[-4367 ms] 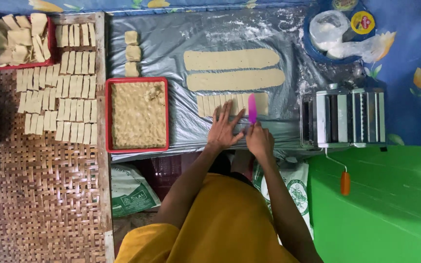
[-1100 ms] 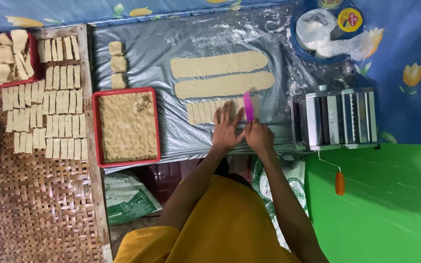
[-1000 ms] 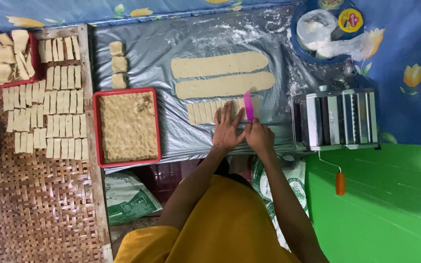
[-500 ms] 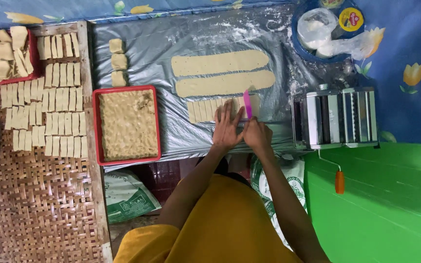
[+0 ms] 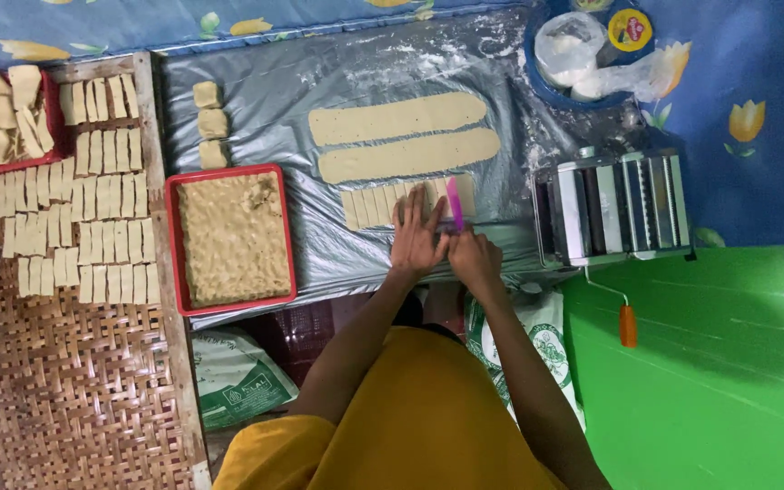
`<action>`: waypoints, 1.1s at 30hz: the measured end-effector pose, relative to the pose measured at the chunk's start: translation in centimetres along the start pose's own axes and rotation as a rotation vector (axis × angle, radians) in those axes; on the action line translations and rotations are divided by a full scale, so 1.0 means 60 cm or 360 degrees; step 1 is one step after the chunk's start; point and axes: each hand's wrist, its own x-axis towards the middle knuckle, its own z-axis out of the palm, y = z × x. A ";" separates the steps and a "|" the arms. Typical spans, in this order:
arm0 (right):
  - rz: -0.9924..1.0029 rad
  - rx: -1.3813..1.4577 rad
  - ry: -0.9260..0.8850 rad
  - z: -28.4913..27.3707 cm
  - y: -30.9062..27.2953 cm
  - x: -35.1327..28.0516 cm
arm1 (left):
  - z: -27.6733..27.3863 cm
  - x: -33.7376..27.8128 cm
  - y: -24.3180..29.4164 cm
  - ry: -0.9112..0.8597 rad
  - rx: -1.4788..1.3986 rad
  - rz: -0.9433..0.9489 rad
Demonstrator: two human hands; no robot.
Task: Cutting dough into strips and placing filling on them to prepare snacks.
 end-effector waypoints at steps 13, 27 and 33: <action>0.0060 -0.0037 -0.0108 0.034 0.048 -0.064 | 0.011 -0.005 -0.006 0.0208 -0.0046 0.0058; -0.0002 0.0142 0.0071 0.017 0.063 -0.064 | -0.001 -0.003 0.001 0.0236 -0.0012 0.0082; -0.0072 0.0072 0.0204 0.016 0.048 -0.015 | -0.004 -0.004 0.006 0.0193 -0.0034 0.0057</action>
